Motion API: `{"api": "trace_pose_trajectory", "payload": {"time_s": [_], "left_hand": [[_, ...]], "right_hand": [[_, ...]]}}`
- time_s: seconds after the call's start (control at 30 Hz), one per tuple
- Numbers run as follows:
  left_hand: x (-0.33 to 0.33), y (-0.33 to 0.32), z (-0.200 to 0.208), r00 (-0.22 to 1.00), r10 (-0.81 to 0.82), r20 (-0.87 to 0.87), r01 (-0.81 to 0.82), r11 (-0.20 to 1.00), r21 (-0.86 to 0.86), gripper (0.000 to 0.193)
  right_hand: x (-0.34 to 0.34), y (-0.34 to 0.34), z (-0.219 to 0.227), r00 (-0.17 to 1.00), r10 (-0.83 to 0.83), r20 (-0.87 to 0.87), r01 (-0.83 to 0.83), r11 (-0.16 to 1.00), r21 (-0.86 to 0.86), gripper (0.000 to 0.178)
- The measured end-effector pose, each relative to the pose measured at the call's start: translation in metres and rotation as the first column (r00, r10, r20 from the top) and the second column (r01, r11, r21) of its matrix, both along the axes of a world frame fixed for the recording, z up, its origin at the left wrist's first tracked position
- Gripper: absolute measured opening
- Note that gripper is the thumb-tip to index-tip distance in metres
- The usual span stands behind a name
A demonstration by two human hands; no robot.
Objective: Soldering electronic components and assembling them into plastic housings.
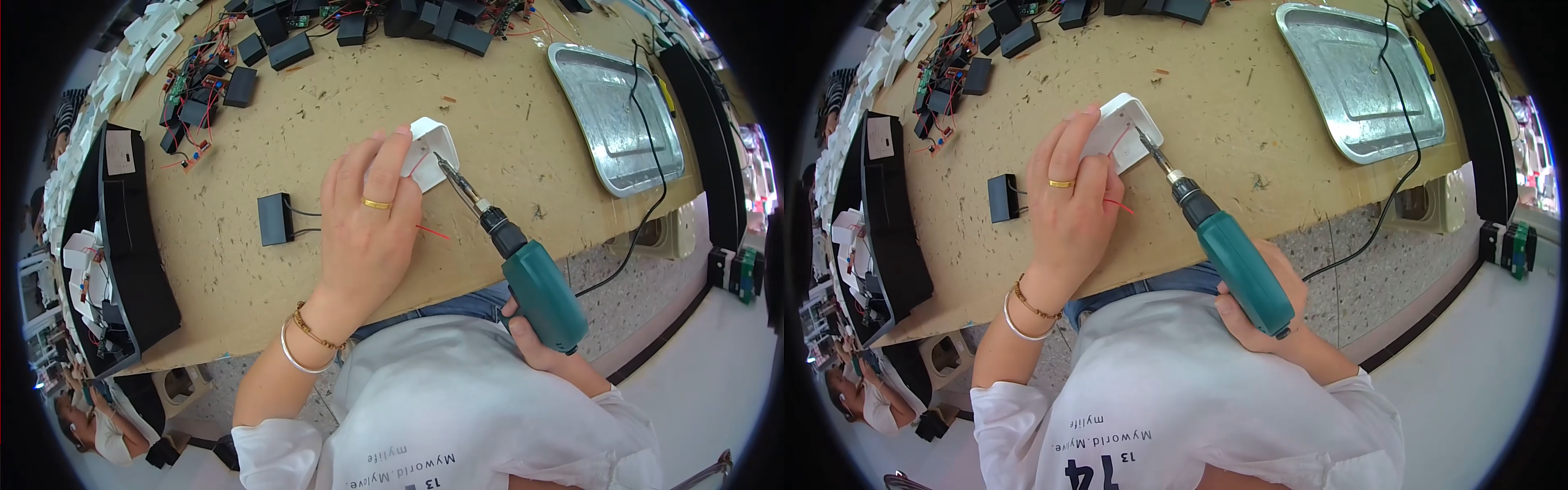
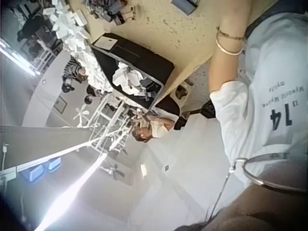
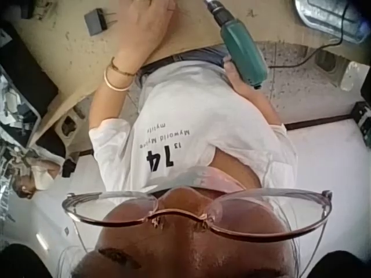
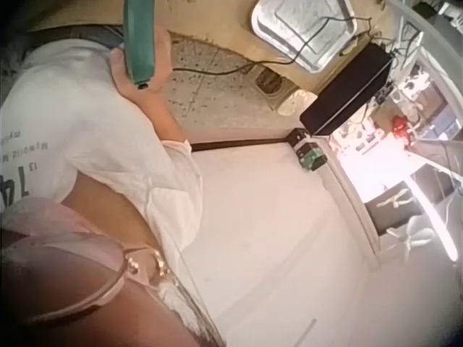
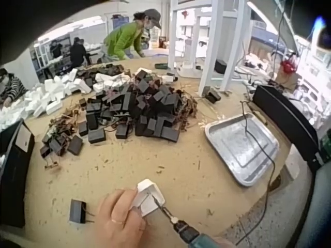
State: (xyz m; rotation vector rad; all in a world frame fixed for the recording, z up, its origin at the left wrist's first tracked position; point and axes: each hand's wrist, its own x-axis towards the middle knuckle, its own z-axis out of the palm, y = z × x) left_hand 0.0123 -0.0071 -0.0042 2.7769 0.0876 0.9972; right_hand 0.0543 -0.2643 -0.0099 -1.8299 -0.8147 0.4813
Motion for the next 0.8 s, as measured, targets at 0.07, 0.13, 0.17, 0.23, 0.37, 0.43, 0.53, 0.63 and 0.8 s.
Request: {"api": "trace_pose_trajectory", "payload": {"time_s": [0.07, 0.13, 0.17, 0.23, 0.37, 0.43, 0.53, 0.63, 0.8], "left_hand": [[0.001, 0.0, 0.002, 1.0, -0.001, -0.005, 0.001, 1.0, 0.005, 0.013], [0.002, -0.001, 0.002, 1.0, -0.002, -0.009, 0.002, 1.0, 0.008, 0.012], [0.002, -0.001, 0.002, 1.0, 0.001, -0.013, -0.001, 1.0, 0.02, 0.012], [0.002, -0.001, 0.003, 1.0, 0.0, -0.02, 0.001, 0.999, 0.034, 0.012], [0.002, -0.002, 0.004, 1.0, -0.001, -0.025, 0.002, 0.999, 0.038, 0.012], [0.001, -0.002, 0.005, 1.0, -0.007, -0.028, 0.008, 0.999, 0.049, 0.012], [0.001, -0.002, 0.007, 0.999, 0.006, -0.05, -0.002, 0.998, 0.065, 0.017], [0.001, -0.002, 0.007, 0.999, 0.019, -0.044, -0.016, 0.997, 0.071, 0.017], [0.001, -0.001, 0.004, 0.999, -0.015, -0.051, 0.019, 0.997, 0.074, 0.012]], "right_hand": [[-0.001, 0.0, 0.0, 1.0, -0.004, -0.03, 0.004, 1.0, 0.004, 0.02], [0.0, 0.001, 0.001, 1.0, -0.004, -0.002, 0.004, 1.0, 0.002, 0.016], [0.0, 0.002, 0.001, 1.0, -0.007, -0.005, 0.007, 1.0, 0.005, 0.016], [0.001, 0.003, 0.002, 1.0, -0.007, 0.005, 0.006, 1.0, 0.024, 0.018], [0.001, 0.002, 0.001, 1.0, -0.011, 0.007, 0.011, 1.0, 0.015, 0.02], [0.0, 0.002, -0.001, 0.999, -0.03, 0.017, 0.03, 0.999, 0.013, 0.022], [0.006, 0.007, 0.007, 0.995, 0.011, 0.101, -0.013, 1.0, 0.02, 0.023], [0.008, 0.012, 0.013, 0.989, 0.005, 0.146, -0.012, 0.999, 0.047, 0.023], [0.008, 0.013, 0.011, 0.992, 0.001, 0.125, -0.012, 0.997, 0.08, 0.026]]}}
